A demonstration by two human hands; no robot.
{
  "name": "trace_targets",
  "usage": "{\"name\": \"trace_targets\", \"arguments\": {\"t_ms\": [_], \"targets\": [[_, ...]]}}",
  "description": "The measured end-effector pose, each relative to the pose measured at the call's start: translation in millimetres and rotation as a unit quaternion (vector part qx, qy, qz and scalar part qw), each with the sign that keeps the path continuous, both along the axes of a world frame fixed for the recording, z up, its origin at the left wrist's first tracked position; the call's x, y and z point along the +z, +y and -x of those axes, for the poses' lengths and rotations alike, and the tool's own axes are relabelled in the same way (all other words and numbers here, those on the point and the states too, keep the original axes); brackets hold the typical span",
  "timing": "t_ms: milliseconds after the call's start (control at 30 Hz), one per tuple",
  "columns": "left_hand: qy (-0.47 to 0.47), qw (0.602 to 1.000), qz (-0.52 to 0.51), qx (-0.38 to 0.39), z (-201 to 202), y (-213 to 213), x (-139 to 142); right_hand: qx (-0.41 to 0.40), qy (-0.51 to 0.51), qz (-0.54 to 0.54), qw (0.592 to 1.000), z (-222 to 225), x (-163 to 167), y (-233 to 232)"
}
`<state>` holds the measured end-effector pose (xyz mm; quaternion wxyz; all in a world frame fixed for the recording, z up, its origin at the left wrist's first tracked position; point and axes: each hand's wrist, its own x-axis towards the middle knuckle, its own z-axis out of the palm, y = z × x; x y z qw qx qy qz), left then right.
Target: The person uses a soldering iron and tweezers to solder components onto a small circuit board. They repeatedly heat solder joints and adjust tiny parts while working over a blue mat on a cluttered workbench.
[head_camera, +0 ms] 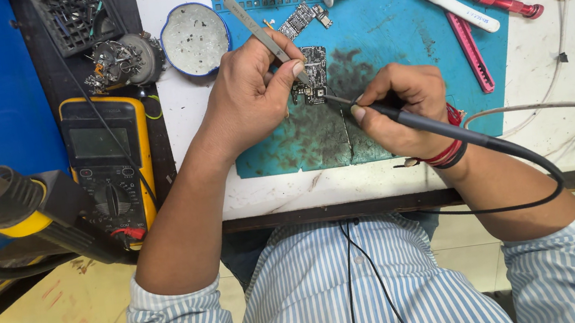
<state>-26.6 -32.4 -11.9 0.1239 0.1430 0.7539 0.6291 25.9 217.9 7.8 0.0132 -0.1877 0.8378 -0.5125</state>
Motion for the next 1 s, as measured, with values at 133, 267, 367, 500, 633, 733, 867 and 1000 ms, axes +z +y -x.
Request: {"name": "trace_targets", "arguments": {"t_ms": [133,267,367,500,633,733,867,1000], "targets": [[-0.023,1.0,0.005,-0.002,-0.1,0.8,-0.1,-0.002,-0.005,0.004,1.0,-1.1,0.2,-1.8],[-0.01,1.0,0.003,-0.001,-0.4,-0.3,-0.4,0.0,-0.006,-0.008,1.0,-0.9,1.1,-3.6],[-0.009,1.0,-0.003,-0.003,-0.5,-0.5,-0.9,-0.01,-0.012,-0.003,1.0,-1.5,1.5,-4.7],[-0.006,1.0,0.003,-0.001,-0.6,-1.0,-1.3,-0.001,-0.006,-0.008,1.0,-0.8,2.2,-4.3],[-0.009,1.0,-0.001,-0.001,-0.3,-0.6,-1.2,-0.007,-0.015,-0.005,1.0,-1.9,2.6,-5.1],[-0.001,1.0,0.001,0.0,-0.8,-1.2,-0.7,-0.017,-0.007,-0.009,1.0,-1.7,2.1,-5.6],[-0.008,1.0,0.001,0.0,-0.2,-0.4,-0.9,-0.003,-0.007,-0.018,1.0,-0.3,1.8,-3.0],[-0.007,1.0,-0.002,-0.001,0.4,0.3,-1.2,-0.009,-0.011,-0.003,1.0,-1.0,-1.1,-2.0]]}}
